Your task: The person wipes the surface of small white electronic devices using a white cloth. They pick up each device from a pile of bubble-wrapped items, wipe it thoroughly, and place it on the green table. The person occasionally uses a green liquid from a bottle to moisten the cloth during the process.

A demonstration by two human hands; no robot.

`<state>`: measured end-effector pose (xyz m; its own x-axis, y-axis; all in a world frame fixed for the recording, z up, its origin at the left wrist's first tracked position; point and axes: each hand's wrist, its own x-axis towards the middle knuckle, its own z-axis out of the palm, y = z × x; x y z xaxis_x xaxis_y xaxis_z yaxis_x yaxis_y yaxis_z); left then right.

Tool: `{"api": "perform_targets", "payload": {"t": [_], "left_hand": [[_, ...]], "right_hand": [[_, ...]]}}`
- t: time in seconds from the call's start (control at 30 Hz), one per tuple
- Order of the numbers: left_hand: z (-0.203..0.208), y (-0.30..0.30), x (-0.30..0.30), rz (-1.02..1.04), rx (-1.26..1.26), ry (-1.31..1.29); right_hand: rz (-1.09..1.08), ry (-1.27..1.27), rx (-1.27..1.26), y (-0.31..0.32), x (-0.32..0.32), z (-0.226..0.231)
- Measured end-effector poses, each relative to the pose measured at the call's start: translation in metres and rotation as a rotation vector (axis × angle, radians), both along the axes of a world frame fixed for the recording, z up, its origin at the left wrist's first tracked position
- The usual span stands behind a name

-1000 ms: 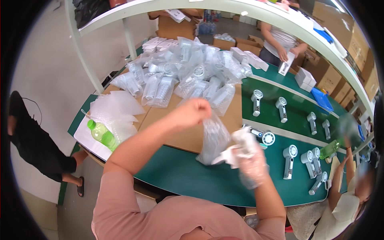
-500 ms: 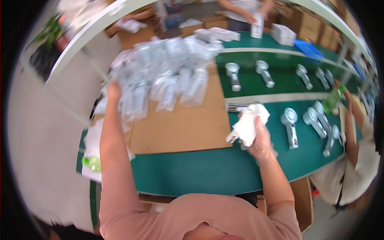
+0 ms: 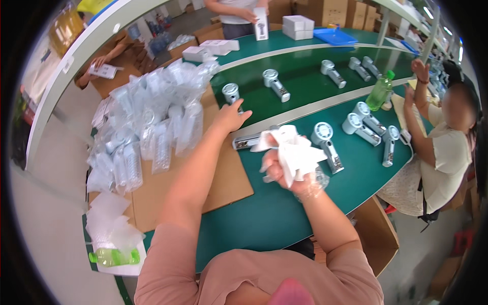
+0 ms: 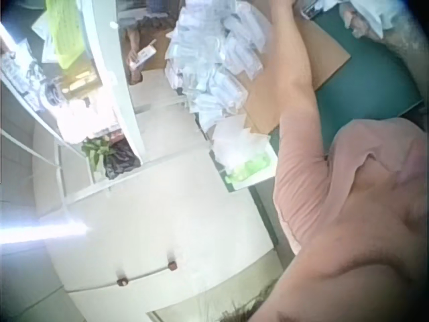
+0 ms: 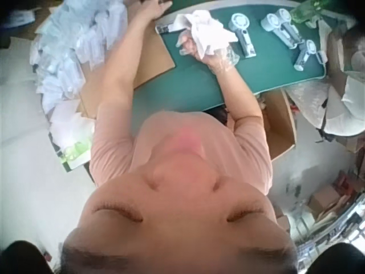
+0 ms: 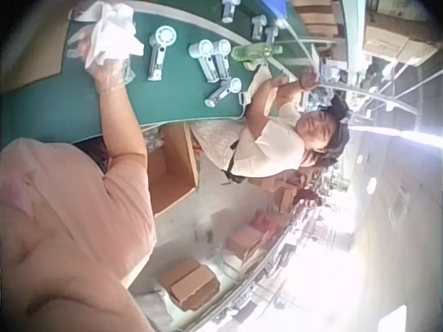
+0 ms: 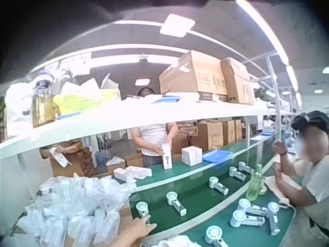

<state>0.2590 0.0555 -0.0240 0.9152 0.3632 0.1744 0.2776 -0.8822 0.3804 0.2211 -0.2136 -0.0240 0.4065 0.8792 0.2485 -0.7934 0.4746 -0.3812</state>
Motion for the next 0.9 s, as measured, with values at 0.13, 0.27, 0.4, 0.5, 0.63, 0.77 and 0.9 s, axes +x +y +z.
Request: {"api": "perform_targets", "payload": {"t": [0.13, 0.27, 0.4, 0.5, 0.63, 0.77, 0.9], "left_hand": [[-0.028, 0.038, 0.027, 0.106, -0.059, -0.054], [0.002, 0.030, -0.018, 0.128, -0.629, -0.308], [0.048, -0.005, -0.128, -0.033, -0.723, -0.364], [0.055, -0.059, -0.188, -0.181, -0.775, -0.347], [0.025, -0.098, -0.232, -0.424, -0.435, -0.294], [0.019, -0.097, -0.251, -0.511, -0.659, -0.337], [-0.004, -0.111, -0.260, -0.368, -1.038, -0.477]], "right_hand": [[-0.035, 0.038, -0.087, 0.008, -0.001, 0.009], [-0.351, -0.158, -0.252, 0.002, 0.003, 0.000], [-0.504, -0.065, 0.017, -0.007, 0.006, 0.015], [-0.770, -0.620, -0.349, -0.013, -0.008, 0.025], [-1.190, -1.628, -0.667, 0.015, -0.050, 0.038], [-0.388, -0.638, -0.436, 0.007, -0.048, 0.046], [-0.096, -0.081, -0.169, 0.031, -0.058, 0.039]]}}
